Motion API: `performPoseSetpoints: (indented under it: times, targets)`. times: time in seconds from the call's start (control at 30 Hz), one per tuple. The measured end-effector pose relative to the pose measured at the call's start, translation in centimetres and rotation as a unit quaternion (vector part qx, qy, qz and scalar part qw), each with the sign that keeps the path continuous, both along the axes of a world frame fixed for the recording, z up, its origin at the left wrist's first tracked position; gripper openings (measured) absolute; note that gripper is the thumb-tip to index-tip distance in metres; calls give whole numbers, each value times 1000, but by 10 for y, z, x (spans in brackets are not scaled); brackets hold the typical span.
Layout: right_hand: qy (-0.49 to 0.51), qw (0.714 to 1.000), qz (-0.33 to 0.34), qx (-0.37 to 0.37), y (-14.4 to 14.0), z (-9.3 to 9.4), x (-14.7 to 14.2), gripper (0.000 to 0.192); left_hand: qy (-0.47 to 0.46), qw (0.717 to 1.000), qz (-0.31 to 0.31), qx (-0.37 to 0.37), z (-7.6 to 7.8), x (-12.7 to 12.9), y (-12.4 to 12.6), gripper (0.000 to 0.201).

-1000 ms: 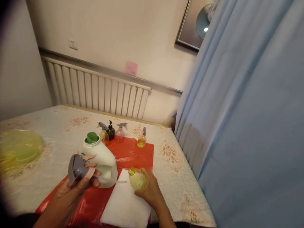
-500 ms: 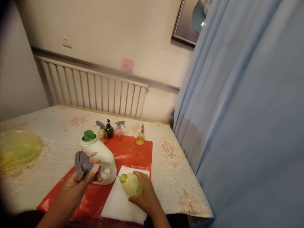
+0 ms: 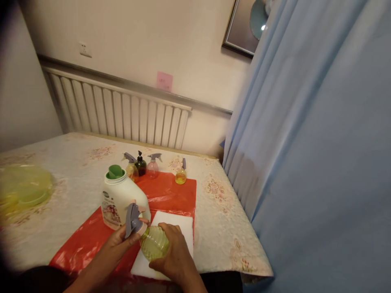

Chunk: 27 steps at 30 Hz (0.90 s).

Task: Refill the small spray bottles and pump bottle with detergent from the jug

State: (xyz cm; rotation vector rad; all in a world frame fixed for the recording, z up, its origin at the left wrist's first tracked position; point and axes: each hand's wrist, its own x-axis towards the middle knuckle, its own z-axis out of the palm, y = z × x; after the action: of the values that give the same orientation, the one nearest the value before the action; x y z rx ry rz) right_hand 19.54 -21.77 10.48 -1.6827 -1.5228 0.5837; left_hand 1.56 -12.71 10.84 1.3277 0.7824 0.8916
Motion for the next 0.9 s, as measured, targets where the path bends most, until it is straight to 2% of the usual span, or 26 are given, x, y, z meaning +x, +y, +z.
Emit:
performPoseSetpoints:
  times: [0.07, 0.23, 0.4, 0.57, 0.9]
  targets:
    - [11, 1000, -5, -1, 0, -2, -1, 92, 11, 999, -25, 17, -1, -2, 2, 45]
    - [10, 1000, -4, 5, 0, 3, -4, 88, 45, 997, -3, 57, -3, -7, 6, 43]
    - [2, 1000, -6, 1, 1, 6, -8, 82, 58, 995, -20, 76, 0, -11, 5, 40]
    - [-1, 1000, -12, 0, 1, 7, -8, 85, 48, 995, -41, 72, 2, -10, 4, 39]
    - [55, 998, -29, -10, -1, 1, -11, 88, 64, 993, -54, 82, 1, -9, 1, 43]
